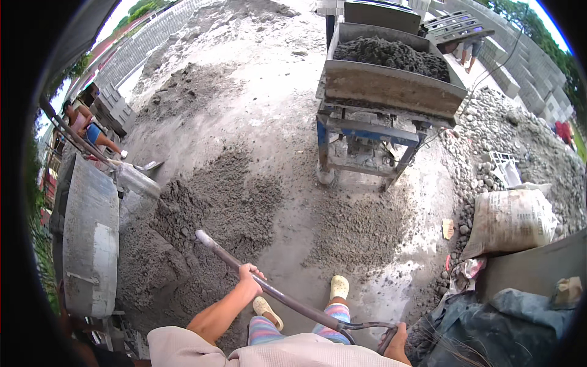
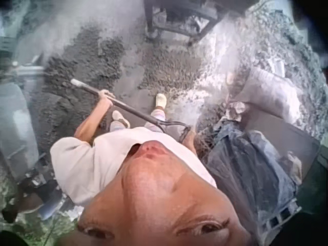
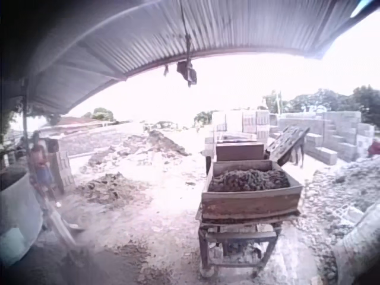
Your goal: The person uses a shovel to scoop wet concrete from a pile on the ground and repeatedly deposits it into a hopper-style machine. They continue this process throughout the clip, moving around the pile to gather more material.
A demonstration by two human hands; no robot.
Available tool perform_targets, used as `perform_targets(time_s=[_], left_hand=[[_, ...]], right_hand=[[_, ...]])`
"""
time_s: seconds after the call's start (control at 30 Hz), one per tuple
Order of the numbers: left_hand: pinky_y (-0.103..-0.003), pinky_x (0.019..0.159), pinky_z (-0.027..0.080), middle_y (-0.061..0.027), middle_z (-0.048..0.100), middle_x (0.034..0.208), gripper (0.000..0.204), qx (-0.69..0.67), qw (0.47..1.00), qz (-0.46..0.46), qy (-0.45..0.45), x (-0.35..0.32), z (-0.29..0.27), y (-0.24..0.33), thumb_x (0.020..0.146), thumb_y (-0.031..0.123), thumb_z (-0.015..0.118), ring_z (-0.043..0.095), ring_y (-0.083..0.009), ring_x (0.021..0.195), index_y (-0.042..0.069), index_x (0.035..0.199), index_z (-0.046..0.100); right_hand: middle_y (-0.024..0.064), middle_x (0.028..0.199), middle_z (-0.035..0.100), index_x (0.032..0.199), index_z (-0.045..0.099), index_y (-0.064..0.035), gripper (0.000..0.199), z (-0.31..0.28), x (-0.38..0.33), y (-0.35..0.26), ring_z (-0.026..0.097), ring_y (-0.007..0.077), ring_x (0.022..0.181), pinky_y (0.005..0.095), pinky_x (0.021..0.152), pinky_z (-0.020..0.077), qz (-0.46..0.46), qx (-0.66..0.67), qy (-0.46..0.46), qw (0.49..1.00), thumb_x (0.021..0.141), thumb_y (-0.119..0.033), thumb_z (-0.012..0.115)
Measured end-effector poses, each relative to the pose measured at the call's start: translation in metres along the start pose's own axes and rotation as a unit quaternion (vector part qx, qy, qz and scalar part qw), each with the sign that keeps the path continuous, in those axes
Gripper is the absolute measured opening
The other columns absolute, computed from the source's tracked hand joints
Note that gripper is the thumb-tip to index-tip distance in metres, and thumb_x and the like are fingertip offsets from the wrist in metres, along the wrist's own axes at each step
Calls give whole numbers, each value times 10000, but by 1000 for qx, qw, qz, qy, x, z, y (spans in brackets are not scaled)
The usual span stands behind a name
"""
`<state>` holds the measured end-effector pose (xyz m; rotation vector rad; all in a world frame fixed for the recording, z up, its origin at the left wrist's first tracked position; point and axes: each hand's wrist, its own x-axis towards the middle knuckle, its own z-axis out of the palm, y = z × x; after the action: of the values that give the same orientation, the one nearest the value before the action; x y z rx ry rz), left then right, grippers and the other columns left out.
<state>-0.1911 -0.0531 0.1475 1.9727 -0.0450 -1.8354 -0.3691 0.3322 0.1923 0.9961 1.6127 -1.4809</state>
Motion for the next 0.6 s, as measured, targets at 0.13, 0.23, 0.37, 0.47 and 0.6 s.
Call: perform_targets(time_s=[0.13,0.23,0.37,0.47,0.6], left_hand=[[-322,525,366,1,372,494,117,96,985,94,-111,-135,133,42,536,126,475,404,-154,455,122,508,362],[-326,502,389,-14,420,480,156,152,956,179,-176,-227,214,60,569,125,524,438,-145,454,106,504,383],[-339,504,414,-55,466,533,92,190,927,214,-241,-290,290,77,631,75,523,469,-174,488,62,602,436],[-305,440,414,-40,449,556,90,303,879,251,-267,-315,333,57,664,64,520,463,-160,472,58,666,430],[-365,458,462,-36,455,614,154,438,808,316,-233,-311,376,18,632,51,573,496,-160,491,55,663,422]], right_hand=[[76,447,403,612,421,-73,311,-4,-34,-57,394,205,372,315,360,352,42,125,-54,990,675,-377,405],[62,456,391,597,398,-86,321,4,-64,-103,398,196,409,303,391,341,41,198,-95,975,660,-401,403],[46,462,385,582,371,-100,333,20,-91,-129,391,197,417,333,418,335,76,244,-183,949,654,-425,396],[39,483,398,570,355,-106,339,23,-81,-124,393,203,441,352,451,336,92,255,-206,940,644,-435,390],[38,505,404,583,391,-83,308,19,-62,-95,388,188,487,327,455,328,278,326,-310,849,644,-384,406]])
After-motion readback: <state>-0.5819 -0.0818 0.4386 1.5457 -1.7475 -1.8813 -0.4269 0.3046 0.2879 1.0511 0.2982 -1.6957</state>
